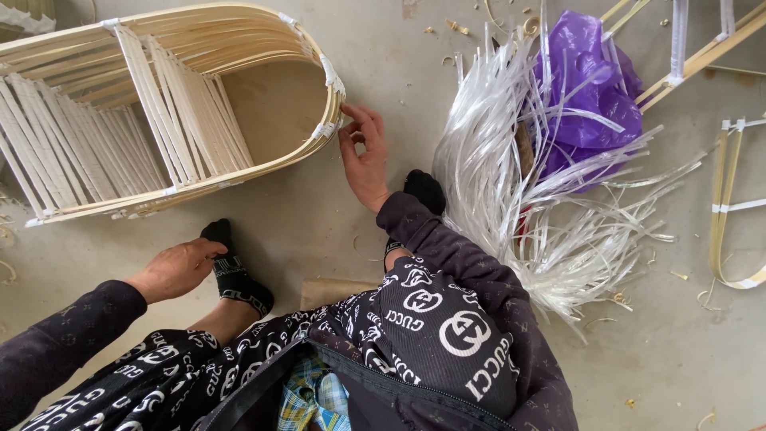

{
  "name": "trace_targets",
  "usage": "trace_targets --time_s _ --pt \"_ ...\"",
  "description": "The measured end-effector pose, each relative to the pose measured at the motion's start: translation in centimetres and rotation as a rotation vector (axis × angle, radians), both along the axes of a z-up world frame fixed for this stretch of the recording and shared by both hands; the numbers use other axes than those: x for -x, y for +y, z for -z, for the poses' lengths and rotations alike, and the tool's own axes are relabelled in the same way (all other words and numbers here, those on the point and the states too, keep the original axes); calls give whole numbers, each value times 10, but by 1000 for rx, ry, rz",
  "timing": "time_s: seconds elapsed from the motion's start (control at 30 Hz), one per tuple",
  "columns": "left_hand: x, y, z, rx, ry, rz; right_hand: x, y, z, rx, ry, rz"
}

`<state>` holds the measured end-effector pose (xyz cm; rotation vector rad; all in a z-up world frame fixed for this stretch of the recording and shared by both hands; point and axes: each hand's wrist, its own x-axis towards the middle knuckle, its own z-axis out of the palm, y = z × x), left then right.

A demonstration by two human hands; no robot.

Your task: The person is assembling U-shaped bamboo or wood frames, possibly for furniture or decorative items, using small wooden crossbars and string/wire to secure them.

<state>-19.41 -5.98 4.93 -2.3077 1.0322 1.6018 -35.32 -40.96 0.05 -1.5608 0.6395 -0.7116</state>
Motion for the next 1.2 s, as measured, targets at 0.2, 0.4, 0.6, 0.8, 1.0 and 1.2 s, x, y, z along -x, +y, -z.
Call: trace_targets --time_s 0.2,0.4,0.6,0.8,1.0,1.2 --pt "-3 -1 1 77 -2 33 -1 -1 -5 -13 -1 15" --pt "-3 -1 1 21 5 31 -8 -5 -20 -125 89 -3" --pt "-3 4 -1 4 13 5 -8 -6 -25 -122 127 -25" --pt "0 8 2 9 11 -10 -8 -8 -42 -144 84 6" --pt "4 -116 -125 -17 471 131 -7 -19 -35 -254 -146 -23" --pt "-12 -223 -208 782 313 -186 4 -13 -22 -394 -107 30"
